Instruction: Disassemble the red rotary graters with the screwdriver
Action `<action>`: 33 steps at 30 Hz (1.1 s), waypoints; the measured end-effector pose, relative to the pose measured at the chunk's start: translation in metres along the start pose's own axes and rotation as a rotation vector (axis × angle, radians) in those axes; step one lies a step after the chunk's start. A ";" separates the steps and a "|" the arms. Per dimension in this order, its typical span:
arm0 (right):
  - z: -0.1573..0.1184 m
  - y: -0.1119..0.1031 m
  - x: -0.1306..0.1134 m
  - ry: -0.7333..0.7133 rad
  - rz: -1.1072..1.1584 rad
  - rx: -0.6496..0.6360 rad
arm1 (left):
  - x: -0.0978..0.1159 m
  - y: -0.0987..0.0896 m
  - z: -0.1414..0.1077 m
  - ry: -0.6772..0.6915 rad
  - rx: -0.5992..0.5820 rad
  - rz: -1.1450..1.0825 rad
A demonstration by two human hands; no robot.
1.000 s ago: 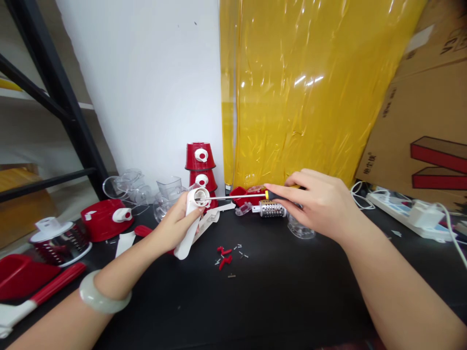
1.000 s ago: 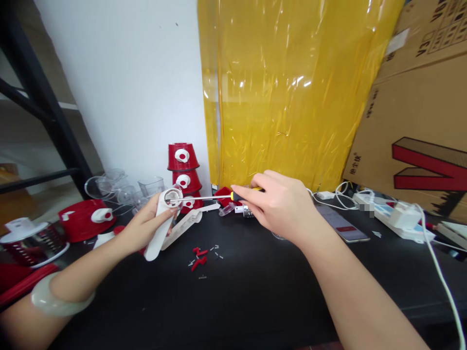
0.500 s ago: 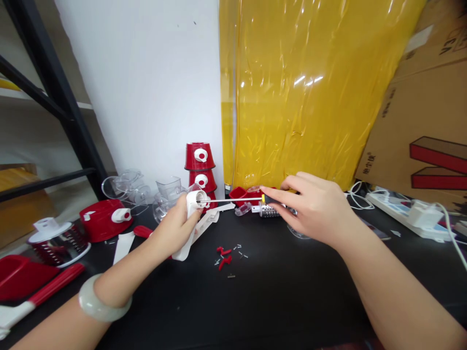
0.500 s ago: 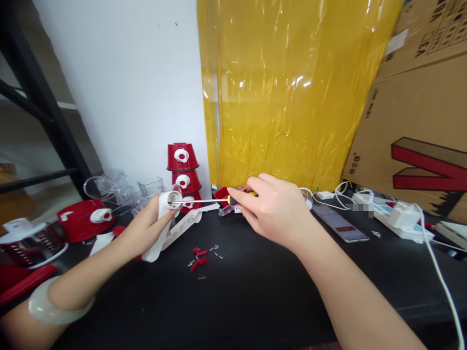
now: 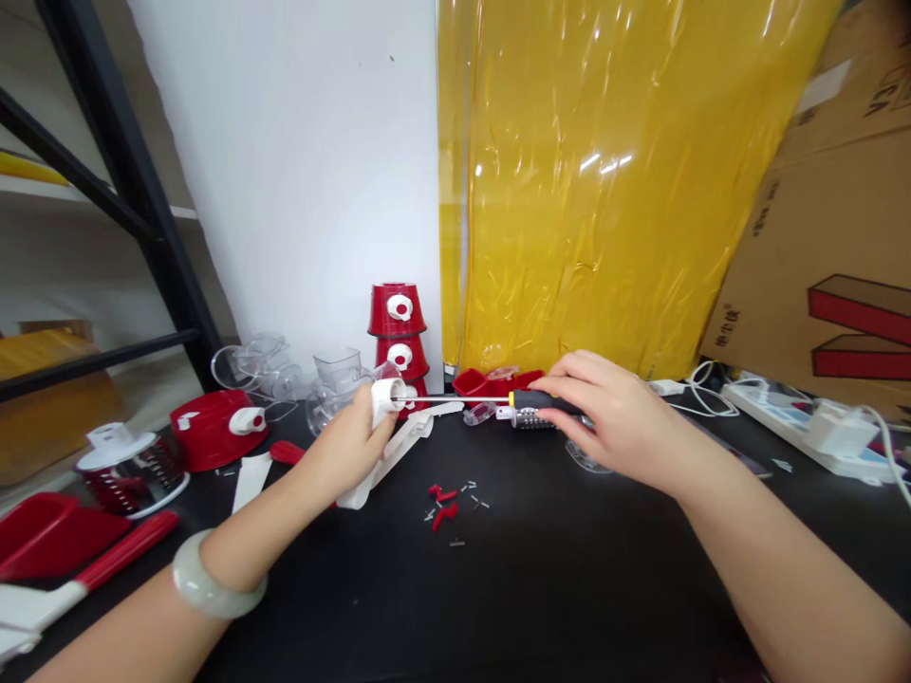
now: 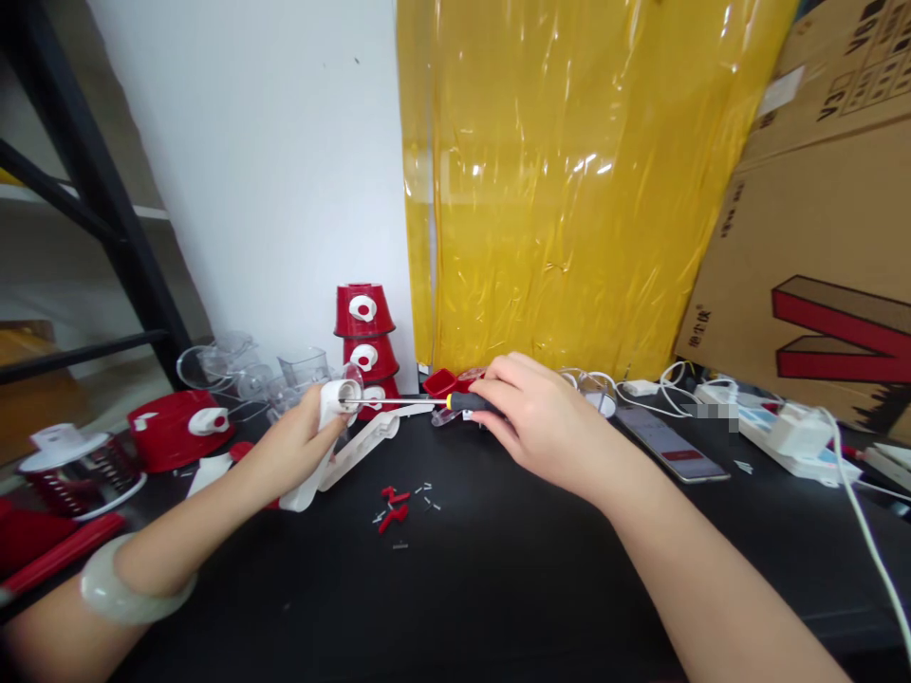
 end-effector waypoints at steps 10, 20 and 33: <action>-0.019 0.010 -0.011 -0.293 -0.603 0.221 | -0.002 -0.010 -0.001 0.053 -0.048 -0.078; -0.021 0.016 0.016 0.285 0.197 0.091 | 0.005 -0.003 -0.009 0.033 -0.139 0.028; -0.028 0.026 -0.014 0.054 -0.512 0.327 | 0.010 0.003 -0.011 0.005 -0.158 0.030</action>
Point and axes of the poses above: each hand's wrist, its own z-axis towards the middle knuckle, its own y-axis out of the palm, x = y × z, the point moved 2 cm from there along z, towards the middle knuckle, and after that the axes turned 10 degrees about -x, right-handed, at the moved point
